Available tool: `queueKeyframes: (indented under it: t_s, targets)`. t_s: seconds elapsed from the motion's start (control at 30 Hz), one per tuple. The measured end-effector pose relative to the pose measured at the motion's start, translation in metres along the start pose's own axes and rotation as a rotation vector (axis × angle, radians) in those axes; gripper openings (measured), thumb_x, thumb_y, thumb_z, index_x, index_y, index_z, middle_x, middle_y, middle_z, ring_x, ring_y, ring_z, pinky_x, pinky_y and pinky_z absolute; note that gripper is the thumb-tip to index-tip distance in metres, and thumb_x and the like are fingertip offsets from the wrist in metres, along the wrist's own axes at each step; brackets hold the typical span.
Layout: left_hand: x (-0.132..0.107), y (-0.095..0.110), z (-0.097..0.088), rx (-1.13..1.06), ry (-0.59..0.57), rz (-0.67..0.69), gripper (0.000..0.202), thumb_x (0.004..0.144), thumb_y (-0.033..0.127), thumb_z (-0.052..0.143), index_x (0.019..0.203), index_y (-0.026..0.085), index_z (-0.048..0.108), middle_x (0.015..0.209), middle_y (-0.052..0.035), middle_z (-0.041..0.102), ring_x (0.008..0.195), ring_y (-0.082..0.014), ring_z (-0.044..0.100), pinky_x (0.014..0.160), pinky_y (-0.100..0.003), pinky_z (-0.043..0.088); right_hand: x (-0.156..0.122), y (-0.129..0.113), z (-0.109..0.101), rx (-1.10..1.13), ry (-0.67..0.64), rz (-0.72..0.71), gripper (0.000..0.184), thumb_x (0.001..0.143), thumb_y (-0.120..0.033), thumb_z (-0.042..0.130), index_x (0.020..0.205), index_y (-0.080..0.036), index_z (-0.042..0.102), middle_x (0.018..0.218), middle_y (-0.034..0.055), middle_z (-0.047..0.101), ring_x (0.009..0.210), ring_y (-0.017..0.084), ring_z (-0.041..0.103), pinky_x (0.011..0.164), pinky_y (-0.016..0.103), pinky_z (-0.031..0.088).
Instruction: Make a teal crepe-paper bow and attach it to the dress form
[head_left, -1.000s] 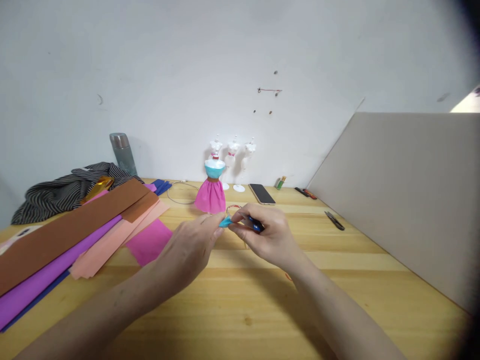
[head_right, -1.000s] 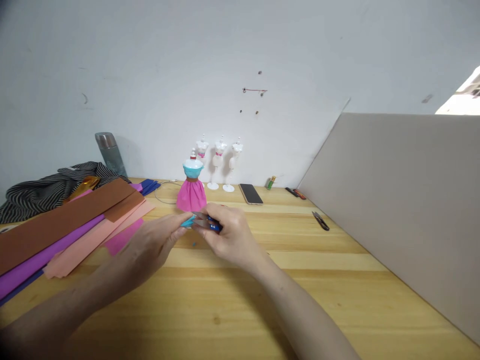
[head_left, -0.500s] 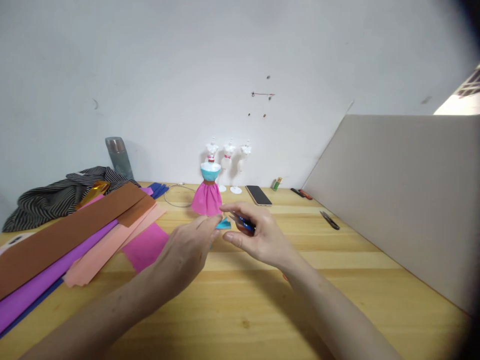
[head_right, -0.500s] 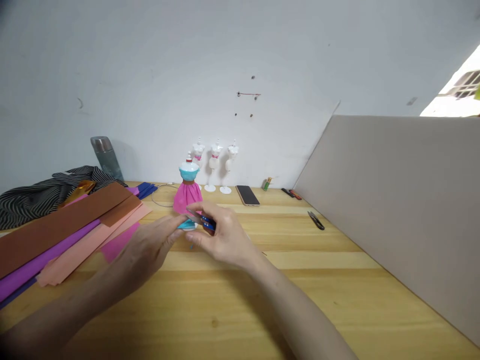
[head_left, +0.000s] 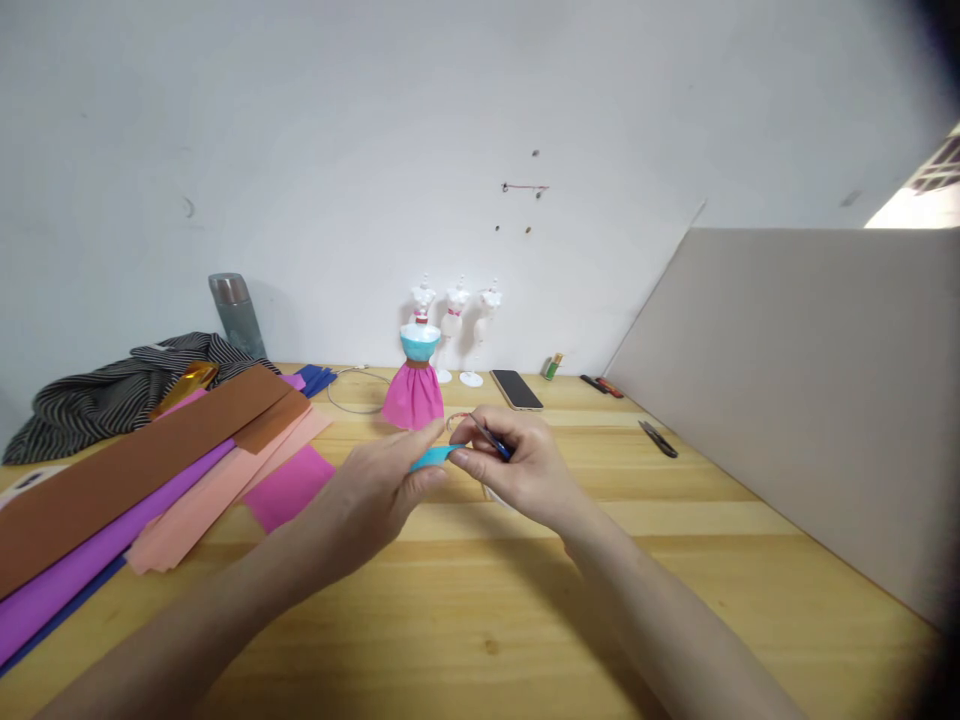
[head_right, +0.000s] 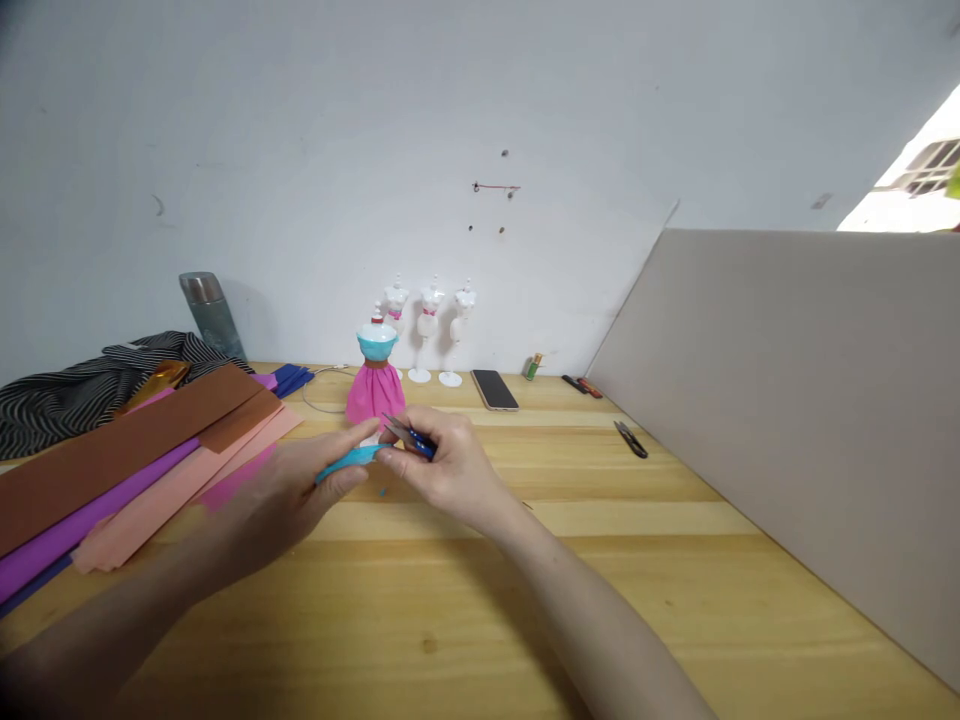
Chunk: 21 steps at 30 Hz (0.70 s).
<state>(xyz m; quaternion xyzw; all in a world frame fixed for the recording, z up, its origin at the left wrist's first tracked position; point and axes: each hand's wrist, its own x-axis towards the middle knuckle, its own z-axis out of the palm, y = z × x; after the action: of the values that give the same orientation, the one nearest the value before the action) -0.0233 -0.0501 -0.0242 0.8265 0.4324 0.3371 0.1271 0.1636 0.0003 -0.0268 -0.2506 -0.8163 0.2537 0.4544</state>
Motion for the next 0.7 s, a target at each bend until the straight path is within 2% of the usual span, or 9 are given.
queueKeyframes:
  t_s: [0.1,0.13,0.17,0.27,0.33,0.4,0.53,0.63,0.7]
  targets:
    - [0.0,-0.004,-0.018,-0.088,-0.059,-0.204,0.049,0.098,0.043,0.028,0.131,0.017,0.054,0.091,-0.0054,0.073,0.076,-0.0165,0.065,0.073,-0.03,0.052,0.0,0.001,-0.002,-0.021,0.033,-0.05,0.01,0.078,-0.017,0.064,0.069,-0.017,0.059,0.055,-0.0071,0.036,0.05,0.007,0.032,0.048,0.022,0.03]
    - [0.001,-0.007,-0.023,-0.121,-0.052,-0.24,0.053,0.098,0.045,0.023,0.128,0.017,0.057,0.083,-0.005,0.072,0.073,-0.0164,0.064,0.072,-0.03,0.052,0.0,0.002,-0.002,-0.032,0.044,-0.077,0.01,0.078,-0.017,0.064,0.069,-0.017,0.06,0.054,-0.0071,0.037,0.05,0.007,0.032,0.048,0.022,0.031]
    - [0.001,-0.01,-0.027,-0.159,-0.034,-0.253,0.054,0.098,0.046,0.022,0.125,0.017,0.059,0.086,-0.0058,0.072,0.077,-0.0168,0.064,0.075,-0.031,0.052,0.0,0.003,-0.002,-0.05,0.055,-0.109,0.01,0.079,-0.017,0.064,0.07,-0.017,0.06,0.054,-0.007,0.038,0.049,0.007,0.033,0.048,0.022,0.031]
    - [0.004,-0.017,-0.031,-0.231,-0.003,-0.243,0.053,0.097,0.047,0.027,0.119,0.017,0.063,0.105,-0.0092,0.071,0.096,-0.0205,0.065,0.087,-0.035,0.05,-0.002,0.009,0.0,-0.145,0.093,-0.218,0.008,0.08,-0.018,0.064,0.072,-0.018,0.061,0.054,-0.006,0.045,0.047,0.007,0.035,0.046,0.022,0.031]
    - [0.004,-0.018,-0.03,-0.186,0.005,-0.219,0.05,0.097,0.046,0.029,0.115,0.018,0.065,0.113,-0.009,0.069,0.106,-0.0225,0.062,0.093,-0.036,0.047,-0.004,0.013,0.002,-0.208,0.099,-0.298,0.008,0.08,-0.014,0.061,0.074,-0.019,0.062,0.056,-0.0038,0.054,0.046,0.008,0.04,0.046,0.022,0.033]
    - [0.003,-0.016,-0.028,-0.099,-0.022,-0.174,0.045,0.096,0.043,0.032,0.115,0.02,0.064,0.118,-0.0071,0.067,0.11,-0.0227,0.059,0.093,-0.035,0.047,-0.005,0.017,0.004,-0.257,0.093,-0.363,0.011,0.079,-0.01,0.058,0.077,-0.02,0.062,0.06,-0.002,0.061,0.047,0.008,0.044,0.047,0.023,0.036]
    - [0.003,-0.014,-0.024,0.042,-0.11,-0.11,0.034,0.088,0.037,0.052,0.117,0.023,0.06,0.11,-0.0047,0.068,0.092,-0.0205,0.062,0.072,-0.028,0.049,-0.007,0.025,0.01,-0.315,0.106,-0.413,0.019,0.076,-0.006,0.056,0.084,-0.021,0.063,0.064,-0.0011,0.065,0.047,0.009,0.048,0.05,0.024,0.039]
    - [0.005,-0.017,-0.021,0.092,-0.114,-0.109,0.023,0.085,0.033,0.055,0.103,0.021,0.064,0.088,-0.002,0.068,0.071,-0.0161,0.059,0.061,-0.025,0.043,-0.007,0.028,0.012,-0.32,0.141,-0.398,0.02,0.076,-0.004,0.055,0.084,-0.021,0.063,0.063,-0.0014,0.064,0.048,0.01,0.049,0.05,0.024,0.039]
    - [0.006,-0.018,-0.02,0.125,-0.096,-0.108,0.019,0.087,0.032,0.052,0.093,0.019,0.065,0.077,-0.0005,0.065,0.066,-0.0146,0.056,0.059,-0.024,0.04,-0.007,0.028,0.013,-0.304,0.176,-0.383,0.02,0.076,-0.004,0.057,0.084,-0.021,0.063,0.063,-0.002,0.063,0.048,0.009,0.049,0.049,0.023,0.039]
